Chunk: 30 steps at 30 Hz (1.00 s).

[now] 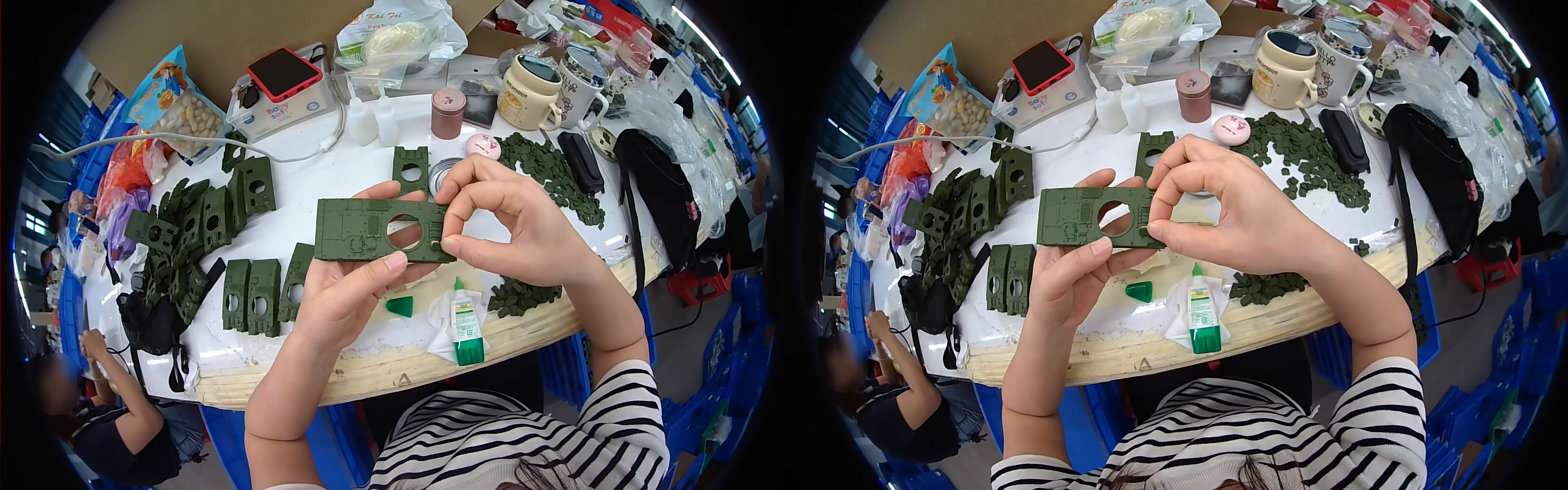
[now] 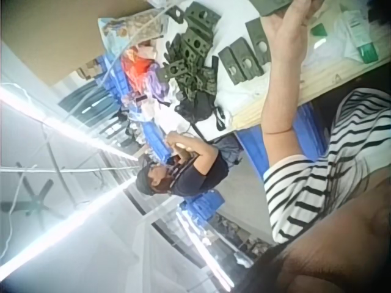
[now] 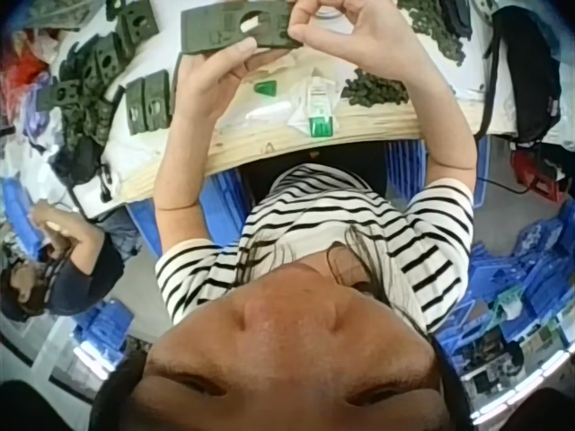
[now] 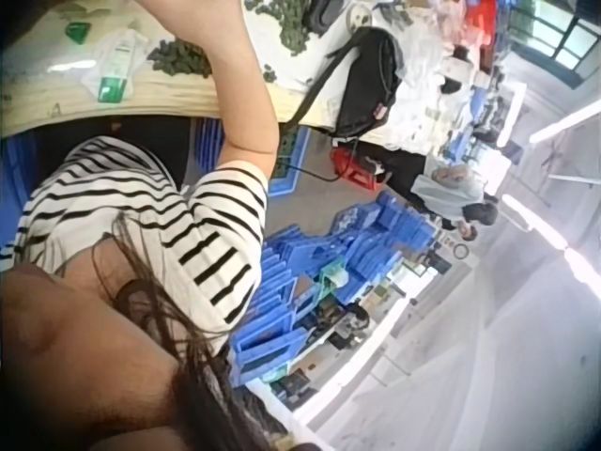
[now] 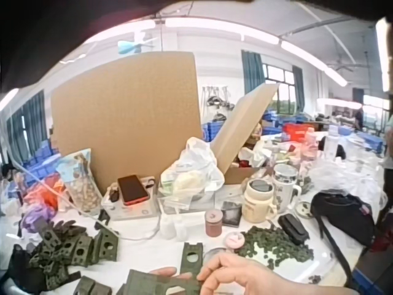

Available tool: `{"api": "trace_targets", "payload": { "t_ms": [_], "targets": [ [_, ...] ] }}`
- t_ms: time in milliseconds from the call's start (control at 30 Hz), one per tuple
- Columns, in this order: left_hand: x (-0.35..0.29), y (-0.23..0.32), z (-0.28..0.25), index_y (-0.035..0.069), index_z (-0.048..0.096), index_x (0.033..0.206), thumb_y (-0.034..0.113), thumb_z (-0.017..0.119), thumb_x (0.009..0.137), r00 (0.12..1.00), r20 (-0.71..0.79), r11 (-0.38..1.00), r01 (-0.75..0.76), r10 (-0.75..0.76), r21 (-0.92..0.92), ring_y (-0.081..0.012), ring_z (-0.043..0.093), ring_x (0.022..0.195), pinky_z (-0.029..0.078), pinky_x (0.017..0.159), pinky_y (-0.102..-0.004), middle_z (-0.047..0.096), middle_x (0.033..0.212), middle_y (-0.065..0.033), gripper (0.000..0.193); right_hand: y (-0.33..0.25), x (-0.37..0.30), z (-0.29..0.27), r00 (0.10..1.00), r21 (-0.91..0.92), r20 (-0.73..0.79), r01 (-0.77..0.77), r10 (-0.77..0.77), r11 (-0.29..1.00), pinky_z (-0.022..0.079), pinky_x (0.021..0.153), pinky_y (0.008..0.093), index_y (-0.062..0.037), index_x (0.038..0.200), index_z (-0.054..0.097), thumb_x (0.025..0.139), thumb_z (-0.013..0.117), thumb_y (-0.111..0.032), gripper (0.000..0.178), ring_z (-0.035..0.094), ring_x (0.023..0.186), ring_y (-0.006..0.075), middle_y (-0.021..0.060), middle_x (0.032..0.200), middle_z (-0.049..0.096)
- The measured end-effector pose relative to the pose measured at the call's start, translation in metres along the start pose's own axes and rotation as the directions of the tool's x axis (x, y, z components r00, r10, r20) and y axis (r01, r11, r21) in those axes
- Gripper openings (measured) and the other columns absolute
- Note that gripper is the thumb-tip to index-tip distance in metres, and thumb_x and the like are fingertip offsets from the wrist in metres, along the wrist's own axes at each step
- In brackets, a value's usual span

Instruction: The person is applying glue and assembling various plastic parts to build toy tank models at a factory workstation.

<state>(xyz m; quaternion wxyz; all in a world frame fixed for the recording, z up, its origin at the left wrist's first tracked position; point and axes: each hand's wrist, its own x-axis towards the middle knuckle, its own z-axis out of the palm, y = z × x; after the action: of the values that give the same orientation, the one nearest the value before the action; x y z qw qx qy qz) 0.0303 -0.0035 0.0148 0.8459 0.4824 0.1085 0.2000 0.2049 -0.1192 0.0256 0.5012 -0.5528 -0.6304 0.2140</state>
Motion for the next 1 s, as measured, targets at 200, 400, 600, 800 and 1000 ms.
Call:
{"api": "trace_targets", "payload": {
  "t_ms": [200, 400, 600, 800, 1000],
  "targets": [
    [0.000, 0.001, 0.001, -0.001, 0.028, 0.136, 0.003, 0.056, 0.078, 1.000, 0.005, 1.000, 0.001, -0.001, 0.014, -0.0352, 0.047, 0.119, 0.049, 0.093, -0.0460, 0.038, 0.134, -0.0259, 0.065, 0.001, -0.001, 0.000, 1.000, -0.002, -0.006, 0.007, -0.007, 1.000, 0.041, 0.088, 0.0326, -0.0048, 0.075, 0.062, 0.075, 0.068, -0.012, 0.009, 0.054, 0.094, 0.0199, 0.0076, 0.095, 0.053],
    [0.000, 0.000, 0.001, -0.002, 0.028, 0.136, 0.003, 0.057, 0.077, 1.000, 0.001, 0.999, -0.009, 0.009, 0.034, -0.0355, 0.048, 0.119, 0.050, 0.092, -0.0459, 0.038, 0.133, -0.0267, 0.066, -0.001, 0.000, 0.000, 1.000, -0.033, -0.013, 0.026, -0.027, 0.999, 0.043, 0.086, 0.0336, -0.0048, 0.073, 0.060, 0.073, 0.068, -0.010, 0.010, 0.055, 0.094, 0.0210, 0.0074, 0.091, 0.054],
    [0.000, 0.000, 0.001, -0.002, 0.028, 0.136, 0.004, 0.058, 0.077, 1.000, 0.000, 0.999, -0.012, 0.012, 0.033, -0.0356, 0.048, 0.118, 0.050, 0.092, -0.0469, 0.039, 0.132, -0.0265, 0.066, 0.001, 0.000, 0.002, 0.999, -0.011, -0.027, 0.042, -0.042, 0.999, 0.044, 0.086, 0.0332, -0.0048, 0.072, 0.060, 0.072, 0.068, -0.009, 0.010, 0.056, 0.094, 0.0210, 0.0068, 0.090, 0.055],
    [0.000, 0.002, 0.000, 0.000, 0.029, 0.136, 0.004, 0.058, 0.079, 1.000, 0.022, 1.000, 0.002, -0.003, 0.008, -0.0337, 0.047, 0.120, 0.049, 0.093, -0.0468, 0.039, 0.133, -0.0238, 0.064, -0.001, 0.001, 0.000, 0.998, -0.003, -0.020, 0.058, -0.058, 0.998, 0.044, 0.085, 0.0328, -0.0045, 0.075, 0.060, 0.075, 0.068, -0.008, 0.008, 0.056, 0.093, 0.0198, 0.0058, 0.089, 0.056],
    [0.001, 0.005, -0.008, 0.004, 0.030, 0.136, 0.002, 0.055, 0.082, 0.998, 0.066, 0.997, 0.021, -0.017, -0.073, -0.0308, 0.045, 0.122, 0.047, 0.095, -0.0462, 0.040, 0.135, -0.0177, 0.060, -0.007, 0.002, -0.003, 0.997, -0.025, 0.007, 0.076, -0.076, 0.997, 0.039, 0.087, 0.0315, -0.0048, 0.087, 0.067, 0.076, 0.069, -0.005, 0.011, 0.053, 0.094, 0.0193, 0.0090, 0.101, 0.055]
  ]
}}
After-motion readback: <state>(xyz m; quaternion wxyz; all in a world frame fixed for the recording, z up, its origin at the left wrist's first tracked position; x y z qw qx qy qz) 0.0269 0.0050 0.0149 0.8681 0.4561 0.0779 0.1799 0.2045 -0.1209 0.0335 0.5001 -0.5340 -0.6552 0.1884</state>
